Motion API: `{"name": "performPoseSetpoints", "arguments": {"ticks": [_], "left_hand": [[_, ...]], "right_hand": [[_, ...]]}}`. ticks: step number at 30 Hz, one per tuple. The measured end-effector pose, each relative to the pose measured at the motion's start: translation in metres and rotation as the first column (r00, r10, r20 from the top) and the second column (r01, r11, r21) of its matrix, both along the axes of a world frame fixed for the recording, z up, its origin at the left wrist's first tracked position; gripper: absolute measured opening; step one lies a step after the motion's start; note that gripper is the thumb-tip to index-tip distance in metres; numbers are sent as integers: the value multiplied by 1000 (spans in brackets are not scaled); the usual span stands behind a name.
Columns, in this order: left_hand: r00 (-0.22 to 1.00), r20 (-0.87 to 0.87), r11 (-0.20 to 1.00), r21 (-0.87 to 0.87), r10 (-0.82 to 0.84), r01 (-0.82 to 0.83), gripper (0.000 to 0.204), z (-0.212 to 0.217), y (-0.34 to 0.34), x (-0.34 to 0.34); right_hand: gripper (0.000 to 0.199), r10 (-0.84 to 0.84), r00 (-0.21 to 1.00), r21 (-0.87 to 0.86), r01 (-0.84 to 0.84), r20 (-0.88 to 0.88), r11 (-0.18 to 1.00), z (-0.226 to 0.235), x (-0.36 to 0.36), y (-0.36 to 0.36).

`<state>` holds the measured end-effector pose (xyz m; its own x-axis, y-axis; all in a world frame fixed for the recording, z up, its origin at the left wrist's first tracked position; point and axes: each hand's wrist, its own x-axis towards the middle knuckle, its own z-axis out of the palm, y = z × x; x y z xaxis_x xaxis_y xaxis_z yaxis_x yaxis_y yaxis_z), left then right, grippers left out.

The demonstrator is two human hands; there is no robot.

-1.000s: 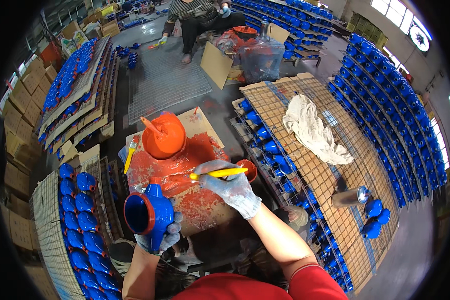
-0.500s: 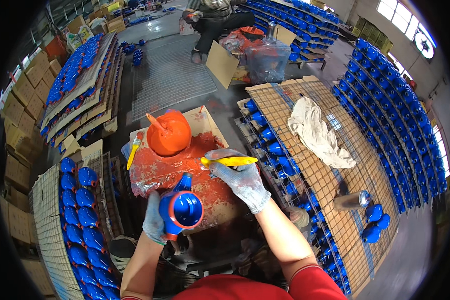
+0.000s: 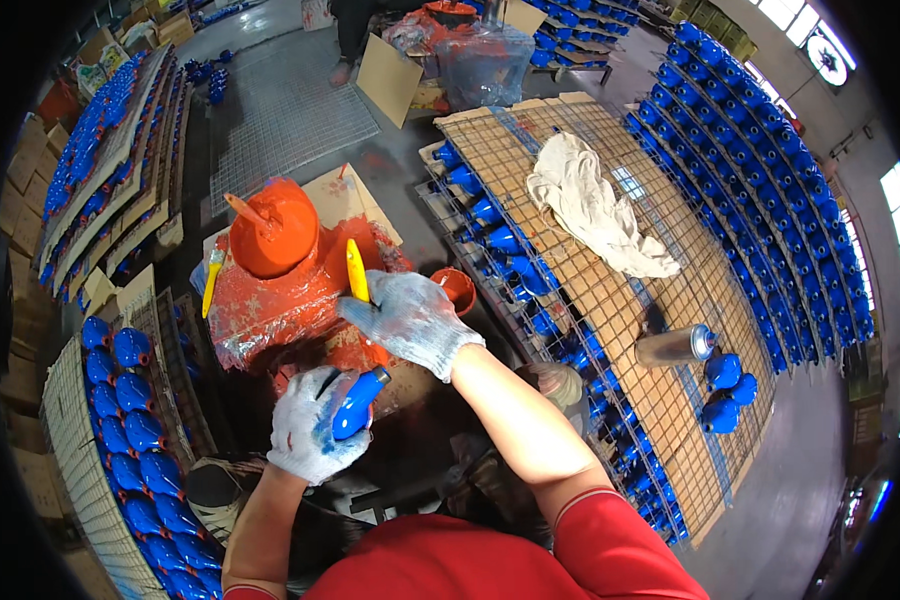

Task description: The person paints the rims of blue metal components with red paint using a brush, fastens a belt around their waist, paints more components, and places a cardboard-covered wire mesh over a rack of finished parts.

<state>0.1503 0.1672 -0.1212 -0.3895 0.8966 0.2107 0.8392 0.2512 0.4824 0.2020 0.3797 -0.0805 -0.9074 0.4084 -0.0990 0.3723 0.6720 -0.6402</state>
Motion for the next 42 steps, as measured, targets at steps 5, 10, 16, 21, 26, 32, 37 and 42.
{"name": "performPoseSetpoints", "arguments": {"ticks": [5, 10, 16, 21, 26, 32, 37, 42], "left_hand": [[998, -66, 999, -49, 4, -7, 63, -3, -3, -1], [951, 206, 971, -116, 229, -209, 63, -3, -7, -7], [-17, 998, 897, 39, -52, -440, 60, -6, -23, -27], [-559, 678, 849, 189, -477, -494, 70, -21, -35, -31], [-810, 177, 758, 505, -559, -413, 72, -14, -28, -15], [-625, 514, 794, 518, -587, -320, 78, -11, -43, -24], [29, 895, 836, 428, -446, -343, 93, -20, -58, -31], [110, 923, 826, 379, -368, -418, 93, -19, -53, -38]], "right_hand": [[37, 161, 987, 76, -159, -19, 984, 0, 3, -15], [27, 201, 941, 199, -149, -273, 969, 6, 11, -25], [19, 172, 751, -92, -295, -638, 951, 4, 19, -15], [20, 59, 705, -340, -411, -706, 846, 6, 22, -3], [21, -69, 668, -508, -491, -741, 708, -22, 20, 6], [23, -95, 626, -533, -563, -774, 632, -23, 16, 14], [20, -2, 601, -495, -657, -799, 568, 7, 20, 4], [23, 56, 585, -448, -677, -809, 584, 7, 29, 26]]}}
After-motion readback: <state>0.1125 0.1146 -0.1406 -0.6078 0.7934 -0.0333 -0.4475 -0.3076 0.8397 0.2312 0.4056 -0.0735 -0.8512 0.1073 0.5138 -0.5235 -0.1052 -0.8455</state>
